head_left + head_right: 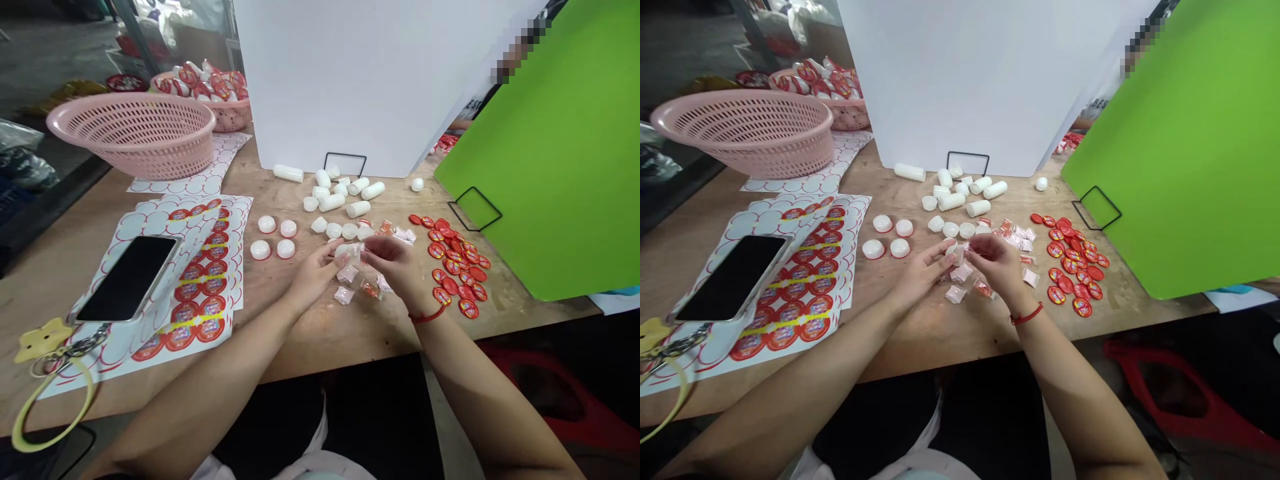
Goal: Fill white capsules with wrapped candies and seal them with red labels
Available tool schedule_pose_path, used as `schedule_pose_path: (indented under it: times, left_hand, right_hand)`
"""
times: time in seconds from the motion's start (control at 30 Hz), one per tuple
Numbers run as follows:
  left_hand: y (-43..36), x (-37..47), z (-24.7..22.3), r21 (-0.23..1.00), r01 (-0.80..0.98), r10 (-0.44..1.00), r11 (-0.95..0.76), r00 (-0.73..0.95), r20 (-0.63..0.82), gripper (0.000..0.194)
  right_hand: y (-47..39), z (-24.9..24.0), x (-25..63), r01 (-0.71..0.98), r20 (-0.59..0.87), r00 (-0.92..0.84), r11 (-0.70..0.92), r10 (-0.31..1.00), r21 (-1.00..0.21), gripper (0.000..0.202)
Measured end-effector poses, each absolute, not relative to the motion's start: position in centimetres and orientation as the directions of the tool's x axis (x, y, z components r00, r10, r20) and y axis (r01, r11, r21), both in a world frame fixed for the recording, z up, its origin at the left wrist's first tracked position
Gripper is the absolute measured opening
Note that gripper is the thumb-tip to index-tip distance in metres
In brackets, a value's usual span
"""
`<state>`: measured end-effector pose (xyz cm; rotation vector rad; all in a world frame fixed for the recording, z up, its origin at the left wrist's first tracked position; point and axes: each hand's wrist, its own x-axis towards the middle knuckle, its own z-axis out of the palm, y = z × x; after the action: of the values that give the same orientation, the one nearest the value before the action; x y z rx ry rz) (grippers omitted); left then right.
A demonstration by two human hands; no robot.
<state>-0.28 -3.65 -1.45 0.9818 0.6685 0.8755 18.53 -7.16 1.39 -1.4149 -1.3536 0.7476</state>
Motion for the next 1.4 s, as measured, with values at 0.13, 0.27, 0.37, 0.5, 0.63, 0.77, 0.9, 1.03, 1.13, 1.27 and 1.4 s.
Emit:
schedule_pose_path:
  times: [0.13,0.27,0.37,0.5,0.63,0.77,0.9,1.03,1.13,1.27,1.4]
  left_hand:
    - [-4.1,-0.3,-1.2,0.8,-0.441,0.819,0.406,0.564,-0.105,0.05]
    - [-4.6,-0.2,-0.7,0.74,-0.494,0.818,0.456,0.561,-0.129,0.041]
    - [-4.9,0.1,-0.7,0.678,-0.525,0.804,0.515,0.571,-0.168,0.035]
    - [-5.0,0.3,-1.0,0.583,-0.581,0.796,0.568,0.569,-0.208,0.021]
    - [-4.6,0.2,-0.9,0.548,-0.625,0.81,0.557,0.555,-0.19,0.014]
    - [-4.0,0.0,-0.9,0.571,-0.614,0.833,0.545,0.474,-0.287,0.01]
    - [-3.3,-0.3,-1.0,0.62,-0.604,0.865,0.501,0.346,-0.362,0.011]
    - [-2.9,-0.4,-1.4,0.702,-0.546,0.889,0.458,0.31,-0.338,0.021]
    - [-2.8,-0.4,-1.7,0.755,-0.503,0.902,0.421,0.321,-0.288,0.029]
    - [-3.2,-0.6,-1.3,0.776,-0.483,0.895,0.405,0.384,-0.228,0.029]
    - [-3.6,-1.0,-0.4,0.768,-0.495,0.856,0.406,0.5,-0.131,0.034]
  right_hand:
    - [-7.8,1.4,15.9,0.33,0.378,0.205,0.3,0.903,-0.895,0.01]
    - [-8.1,1.2,14.6,0.549,0.542,0.15,0.386,0.827,-0.741,0.006]
    - [-8.1,1.1,14.3,0.671,0.631,0.134,0.399,0.764,-0.625,0.006]
    - [-8.0,1.4,14.4,0.733,0.659,0.038,0.427,0.751,-0.529,0.007]
    - [-8.0,2.0,15.1,0.721,0.577,-0.146,0.485,0.804,-0.494,0.012]
    - [-8.5,1.6,16.3,0.725,0.555,-0.128,0.459,0.822,-0.513,0.026]
    - [-9.3,0.0,17.2,0.783,0.367,-0.156,0.341,0.917,-0.52,0.026]
    - [-10.2,-0.9,17.1,0.821,0.143,-0.217,0.259,0.966,-0.509,0.008]
    - [-10.6,0.2,16.6,0.774,0.177,-0.113,0.199,0.978,-0.601,0.007]
    - [-10.0,2.2,15.5,0.508,0.326,0.07,0.247,0.943,-0.825,0.027]
    - [-8.1,2.0,13.7,0.468,0.439,0.155,0.325,0.885,-0.822,0.024]
